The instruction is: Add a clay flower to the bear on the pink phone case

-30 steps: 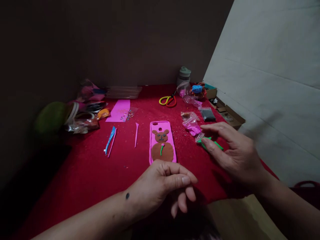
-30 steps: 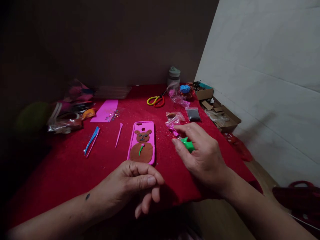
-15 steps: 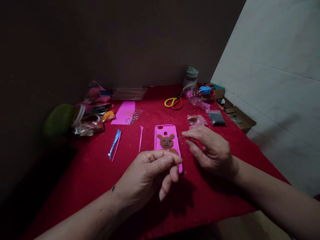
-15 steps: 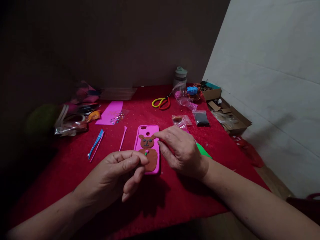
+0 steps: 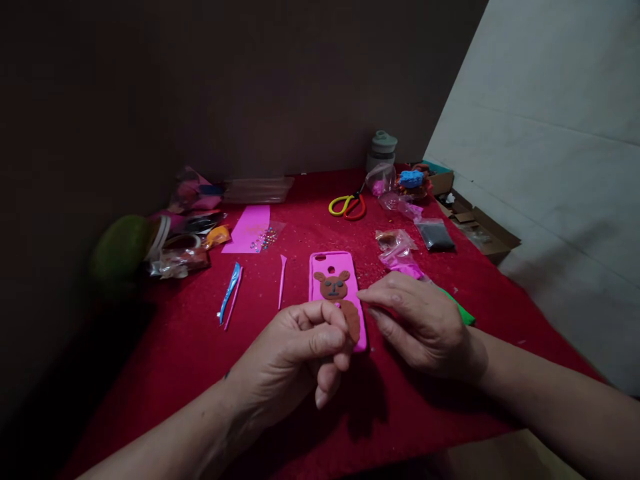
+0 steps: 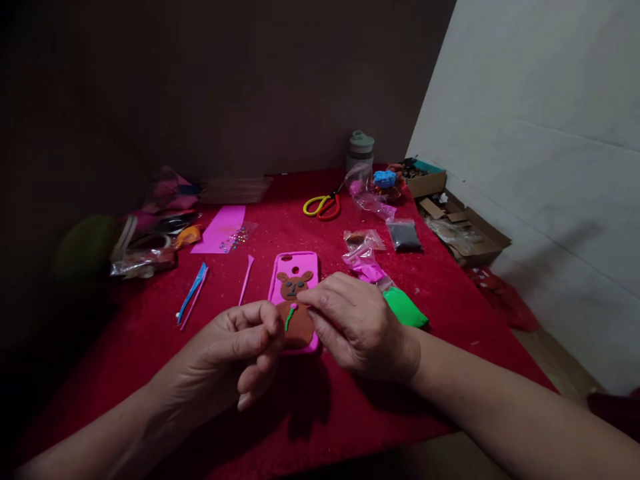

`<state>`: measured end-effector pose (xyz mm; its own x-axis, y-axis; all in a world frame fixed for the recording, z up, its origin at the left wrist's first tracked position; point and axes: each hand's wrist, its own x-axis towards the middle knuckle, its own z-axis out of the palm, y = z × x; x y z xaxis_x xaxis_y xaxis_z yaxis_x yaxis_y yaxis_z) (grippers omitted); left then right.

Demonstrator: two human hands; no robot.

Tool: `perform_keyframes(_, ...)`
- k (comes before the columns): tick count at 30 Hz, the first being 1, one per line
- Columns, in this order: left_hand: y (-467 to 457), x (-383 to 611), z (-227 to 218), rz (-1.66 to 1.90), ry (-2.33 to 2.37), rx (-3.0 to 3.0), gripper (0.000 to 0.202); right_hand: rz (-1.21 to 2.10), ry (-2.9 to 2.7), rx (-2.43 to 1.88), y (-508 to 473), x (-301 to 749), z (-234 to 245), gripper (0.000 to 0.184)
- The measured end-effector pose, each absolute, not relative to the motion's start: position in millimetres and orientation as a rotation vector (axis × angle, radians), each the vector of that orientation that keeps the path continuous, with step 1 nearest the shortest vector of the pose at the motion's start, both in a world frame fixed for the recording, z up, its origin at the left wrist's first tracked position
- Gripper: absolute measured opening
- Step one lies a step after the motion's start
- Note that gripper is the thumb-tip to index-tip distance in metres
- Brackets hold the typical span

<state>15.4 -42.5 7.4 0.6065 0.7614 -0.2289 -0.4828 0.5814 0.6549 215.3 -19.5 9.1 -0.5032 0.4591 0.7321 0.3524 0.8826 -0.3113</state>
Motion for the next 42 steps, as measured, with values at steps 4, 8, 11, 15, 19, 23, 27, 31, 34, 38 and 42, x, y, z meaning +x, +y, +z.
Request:
perform_keyframes(4,-42.2,13.9,9.3,0.771,0.528,0.593,0.012,0.193,-2.155,-0.568,-19.3,215.3,7.6,0.018)
perform_keyframes(8,-44.0,15.3,10.6,0.739,0.507,0.588,0.013,0.206,-2.15,-0.574,-19.8,214.9,7.0,0.018)
perform_keyframes(11,-45.7,17.3,9.9,0.714,0.504,0.597,0.014,0.208,-2.149,-0.588,-20.3,214.6,6.6,0.019)
perform_keyframes(15,-46.5,18.3,10.7,0.725,0.507,0.608,0.024,0.224,-2.158,-0.606,-20.7,214.5,6.4,0.021)
perform_keyframes(19,-46.7,18.3,12.7,0.746,0.522,0.62,0.025,0.236,-2.16,-0.593,-20.6,214.1,7.0,0.02)
perform_keyframes(23,-47.4,18.6,13.3,0.728,0.523,0.628,0.025,0.253,-2.17,-0.596,-20.8,214.0,7.4,0.019)
perform_keyframes(27,-47.9,18.4,12.1,0.69,0.518,0.608,0.022,0.241,-2.167,-0.607,-20.8,214.7,7.4,0.019)
perform_keyframes(31,-47.8,18.6,11.1,0.7,0.537,0.608,0.023,0.257,-2.176,-0.611,-20.4,215.3,6.3,0.021)
perform_keyframes(34,-46.9,18.6,12.5,0.724,0.581,0.622,0.028,0.267,-2.188,-0.611,-20.8,215.5,5.5,0.02)
perform_keyframes(38,-45.5,18.3,14.6,0.73,0.645,0.625,0.028,0.276,-2.194,-0.618,-21.4,214.5,5.9,0.02)
perform_keyframes(42,-46.0,18.6,13.2,0.722,0.607,0.6,0.018,0.276,-2.189,-0.623,-21.4,213.7,6.2,0.02)
